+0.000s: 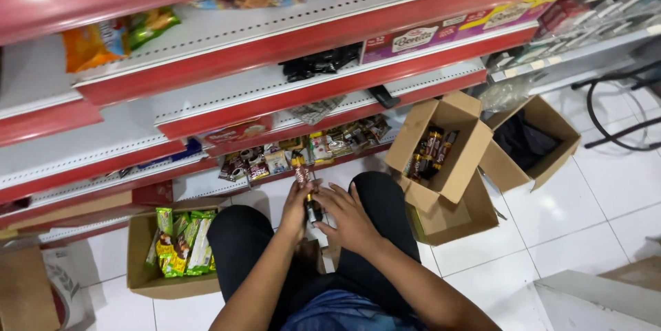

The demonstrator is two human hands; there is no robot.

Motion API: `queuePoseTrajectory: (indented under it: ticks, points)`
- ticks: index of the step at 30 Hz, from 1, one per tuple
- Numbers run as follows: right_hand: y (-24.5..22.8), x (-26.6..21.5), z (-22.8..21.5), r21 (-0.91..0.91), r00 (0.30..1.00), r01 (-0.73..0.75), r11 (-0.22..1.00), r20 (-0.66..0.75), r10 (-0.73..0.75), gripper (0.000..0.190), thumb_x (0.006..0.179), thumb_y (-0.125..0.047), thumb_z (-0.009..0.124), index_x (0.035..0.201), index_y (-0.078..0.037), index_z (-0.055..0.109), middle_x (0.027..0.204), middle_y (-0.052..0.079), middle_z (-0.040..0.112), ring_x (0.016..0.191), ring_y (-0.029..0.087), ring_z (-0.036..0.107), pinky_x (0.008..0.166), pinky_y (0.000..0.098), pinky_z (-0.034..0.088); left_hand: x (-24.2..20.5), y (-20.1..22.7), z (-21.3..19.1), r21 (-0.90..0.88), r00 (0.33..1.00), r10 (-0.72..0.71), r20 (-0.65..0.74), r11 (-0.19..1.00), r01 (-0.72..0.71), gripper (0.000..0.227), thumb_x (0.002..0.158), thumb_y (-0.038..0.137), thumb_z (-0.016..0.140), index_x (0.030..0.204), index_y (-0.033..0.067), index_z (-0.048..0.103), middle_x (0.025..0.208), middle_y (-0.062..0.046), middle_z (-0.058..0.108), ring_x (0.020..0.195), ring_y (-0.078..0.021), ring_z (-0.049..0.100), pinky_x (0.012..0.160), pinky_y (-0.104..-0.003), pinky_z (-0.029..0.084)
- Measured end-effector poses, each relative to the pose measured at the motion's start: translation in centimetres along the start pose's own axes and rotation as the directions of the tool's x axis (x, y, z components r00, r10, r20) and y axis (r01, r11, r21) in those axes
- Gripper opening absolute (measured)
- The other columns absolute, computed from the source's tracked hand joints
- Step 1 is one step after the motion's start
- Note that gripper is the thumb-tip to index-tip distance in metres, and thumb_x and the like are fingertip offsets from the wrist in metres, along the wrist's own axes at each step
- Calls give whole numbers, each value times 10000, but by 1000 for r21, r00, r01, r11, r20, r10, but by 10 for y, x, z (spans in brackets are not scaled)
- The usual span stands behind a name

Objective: The person sits on the floor of a store snack aisle, takes wrapped snack bars out of cardboard boxes, wipes some bars with a checkered cloth, scans a bar with a handheld barcode scanner, and places the bars onto the lower shelf, arranging them with the other stocked items.

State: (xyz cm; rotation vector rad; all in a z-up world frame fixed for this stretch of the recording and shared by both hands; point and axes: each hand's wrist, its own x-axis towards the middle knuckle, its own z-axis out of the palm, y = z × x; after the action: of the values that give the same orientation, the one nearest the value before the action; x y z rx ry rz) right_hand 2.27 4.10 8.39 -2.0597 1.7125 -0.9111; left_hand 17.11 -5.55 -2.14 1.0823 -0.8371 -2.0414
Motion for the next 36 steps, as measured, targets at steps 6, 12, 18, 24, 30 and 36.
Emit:
queuePoseTrajectory:
  ticks: [6,12,18,24,30,36]
  points:
    - [85,96,39,-26,967,-161,987,-205,152,246,954,-147,686,1195,-99,668,1200,150,681,1125,386,643,983,515,524,-60,-2,-63,-257,967,-248,-55,940,227,453,986,327,470,1365,80,436,1317,-124,673,1056,-302,671,840,-492,598]
    - [163,187,60,-437,953,-283,854,-28,302,517,873,-345,720,1307,-89,603,1284,185,605,1205,397,539,936,636,419,-109,8,-36,-376,963,-270,14,891,255,501,989,328,468,1421,83,403,1339,-119,671,1018,-279,672,836,-483,598]
    - [181,200,66,-691,897,-272,669,70,437,196,994,-206,619,1137,-131,729,1350,116,667,1313,317,577,1056,609,425,-128,1,-39,-455,952,-300,51,842,290,546,982,331,466,1441,40,416,1316,-118,683,1008,-258,682,833,-458,611]
    - [141,150,38,-100,931,-275,956,-274,240,239,1000,-178,551,1167,-39,651,1144,185,699,1138,361,632,1021,499,482,-111,-24,-57,-463,959,-281,26,847,261,513,954,269,484,1410,37,454,1356,-148,647,1094,-293,675,914,-488,603]
    - [97,49,41,945,597,-293,-147,301,744,376,1021,-275,441,1236,-21,616,1247,151,684,1176,290,647,1017,430,512,-93,-3,-5,-473,974,-225,3,858,200,477,930,253,495,1360,53,536,1337,-61,659,1215,-239,645,1015,-503,542]
    - [13,-12,-13,853,595,-355,-383,522,611,619,991,-478,377,1370,-24,561,1311,159,673,1199,302,638,1029,467,498,-93,-29,13,-413,995,-98,-19,907,81,325,975,219,573,1273,94,546,1046,-83,621,960,-241,648,873,-419,571]
